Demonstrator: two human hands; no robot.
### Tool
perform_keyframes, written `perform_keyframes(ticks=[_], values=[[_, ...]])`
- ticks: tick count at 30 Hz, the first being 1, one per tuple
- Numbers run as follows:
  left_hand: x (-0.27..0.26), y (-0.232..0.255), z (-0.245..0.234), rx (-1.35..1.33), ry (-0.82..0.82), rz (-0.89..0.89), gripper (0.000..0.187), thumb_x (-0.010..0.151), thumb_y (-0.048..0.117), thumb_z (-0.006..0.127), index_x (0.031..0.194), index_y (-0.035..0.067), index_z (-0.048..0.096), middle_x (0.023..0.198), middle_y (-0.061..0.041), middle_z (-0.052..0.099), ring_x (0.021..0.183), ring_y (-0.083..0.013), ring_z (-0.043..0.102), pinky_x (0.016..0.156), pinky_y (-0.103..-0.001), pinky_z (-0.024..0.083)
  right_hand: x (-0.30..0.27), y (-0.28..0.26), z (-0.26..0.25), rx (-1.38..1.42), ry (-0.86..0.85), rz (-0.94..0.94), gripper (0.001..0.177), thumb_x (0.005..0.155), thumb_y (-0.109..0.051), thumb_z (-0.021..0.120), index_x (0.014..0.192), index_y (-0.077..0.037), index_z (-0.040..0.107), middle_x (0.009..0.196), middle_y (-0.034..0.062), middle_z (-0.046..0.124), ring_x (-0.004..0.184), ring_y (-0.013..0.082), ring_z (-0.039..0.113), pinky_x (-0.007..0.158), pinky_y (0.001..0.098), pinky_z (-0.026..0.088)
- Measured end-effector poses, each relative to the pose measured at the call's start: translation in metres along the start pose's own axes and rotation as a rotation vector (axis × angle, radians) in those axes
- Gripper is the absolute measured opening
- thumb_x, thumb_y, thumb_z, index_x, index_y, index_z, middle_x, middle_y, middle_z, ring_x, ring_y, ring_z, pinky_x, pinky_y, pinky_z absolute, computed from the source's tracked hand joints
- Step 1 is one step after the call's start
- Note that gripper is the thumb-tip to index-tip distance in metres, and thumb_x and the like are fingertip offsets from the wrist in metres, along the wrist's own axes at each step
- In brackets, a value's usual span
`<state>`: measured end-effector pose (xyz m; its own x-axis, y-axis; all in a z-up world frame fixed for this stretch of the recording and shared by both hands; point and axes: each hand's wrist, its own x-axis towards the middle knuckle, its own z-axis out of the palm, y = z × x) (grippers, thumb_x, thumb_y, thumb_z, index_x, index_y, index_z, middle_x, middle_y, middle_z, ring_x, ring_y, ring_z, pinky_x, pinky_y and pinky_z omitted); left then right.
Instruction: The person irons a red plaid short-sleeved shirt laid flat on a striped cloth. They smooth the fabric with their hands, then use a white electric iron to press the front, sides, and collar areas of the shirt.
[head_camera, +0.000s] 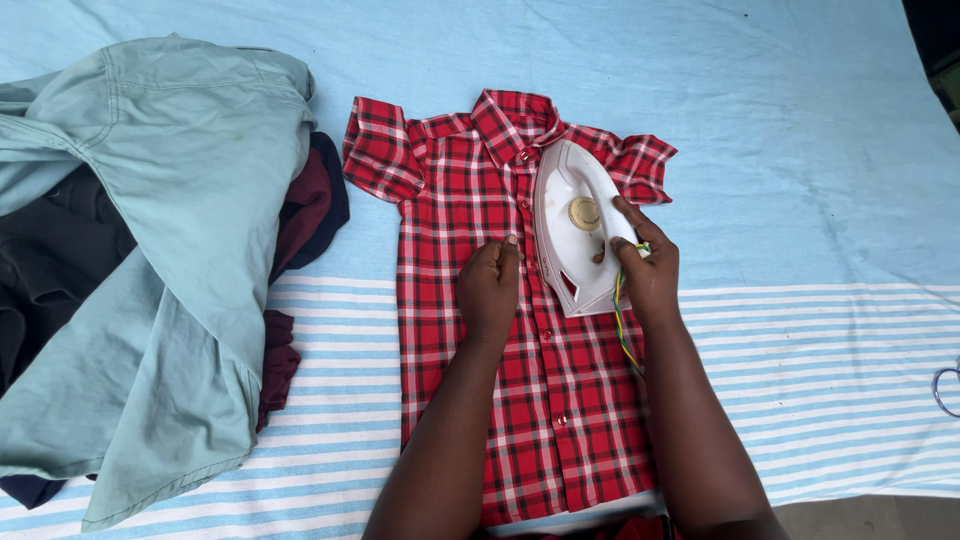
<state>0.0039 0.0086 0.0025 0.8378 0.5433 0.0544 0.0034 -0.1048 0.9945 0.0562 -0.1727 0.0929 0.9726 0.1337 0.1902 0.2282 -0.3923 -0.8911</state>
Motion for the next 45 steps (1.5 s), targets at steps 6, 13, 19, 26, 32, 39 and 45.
perform_keyframes(ticks=[6,13,19,26,32,39,45], values=[[0.000,-0.003,0.001,-0.007,0.018,0.053,0.041,0.105,0.031,0.061,0.071,0.007,0.061,0.077,-0.002,0.074,0.057,-0.0129,0.061,0.051,-0.032,0.045,-0.008,-0.010,0.004,-0.034,0.017,0.041,0.053,0.090,0.000,0.056,0.143,-0.004,0.060,0.145,0.0194,0.062,0.104,0.0206,0.073,0.086,0.0325,0.062],[-0.001,0.000,0.000,-0.027,0.022,0.084,0.042,0.105,0.031,0.061,0.070,0.007,0.059,0.075,-0.002,0.073,0.057,-0.0110,0.061,0.051,-0.032,0.045,-0.087,-0.033,-0.016,-0.077,0.028,0.150,0.058,0.088,0.002,0.054,0.145,-0.006,0.057,0.136,0.0210,0.065,0.090,0.0203,0.077,0.077,0.0341,0.065],[-0.003,0.000,0.002,0.028,-0.014,0.069,0.042,0.105,0.030,0.063,0.069,0.008,0.058,0.069,-0.004,0.068,0.052,-0.0114,0.055,0.048,-0.032,0.040,-0.094,-0.028,-0.021,-0.159,0.074,0.175,0.058,0.091,-0.001,0.055,0.148,-0.008,0.057,0.125,0.0221,0.071,0.089,0.0212,0.078,0.078,0.0328,0.064],[-0.002,-0.002,0.003,-0.001,-0.018,0.073,0.044,0.104,0.029,0.063,0.067,0.008,0.054,0.073,-0.001,0.072,0.050,-0.0087,0.052,0.046,-0.031,0.038,-0.039,-0.019,-0.009,-0.101,0.130,0.072,0.059,0.090,-0.001,0.054,0.148,-0.008,0.057,0.133,0.0207,0.069,0.095,0.0184,0.074,0.078,0.0313,0.061],[-0.001,-0.002,0.003,-0.003,-0.039,0.049,0.041,0.104,0.028,0.063,0.068,0.009,0.055,0.074,0.000,0.072,0.049,-0.0068,0.052,0.044,-0.029,0.038,-0.038,-0.016,-0.012,-0.094,0.077,0.028,0.057,0.090,0.000,0.055,0.147,-0.006,0.058,0.136,0.0223,0.067,0.097,0.0198,0.074,0.084,0.0314,0.062],[0.000,-0.004,0.005,0.015,-0.026,0.054,0.044,0.105,0.028,0.063,0.066,0.009,0.054,0.071,-0.001,0.071,0.049,-0.0077,0.052,0.045,-0.030,0.037,-0.099,-0.023,-0.042,-0.074,0.120,0.115,0.057,0.088,0.002,0.055,0.144,-0.003,0.060,0.128,0.0234,0.070,0.087,0.0217,0.075,0.079,0.0326,0.062],[-0.001,-0.008,0.006,0.022,0.006,0.115,0.042,0.105,0.030,0.062,0.069,0.009,0.055,0.074,0.001,0.071,0.053,-0.0046,0.055,0.045,-0.028,0.039,-0.137,0.002,-0.100,-0.133,0.359,-0.094,0.057,0.089,0.006,0.055,0.146,0.006,0.061,0.140,0.0246,0.066,0.125,0.0258,0.066,0.106,0.0316,0.052]])
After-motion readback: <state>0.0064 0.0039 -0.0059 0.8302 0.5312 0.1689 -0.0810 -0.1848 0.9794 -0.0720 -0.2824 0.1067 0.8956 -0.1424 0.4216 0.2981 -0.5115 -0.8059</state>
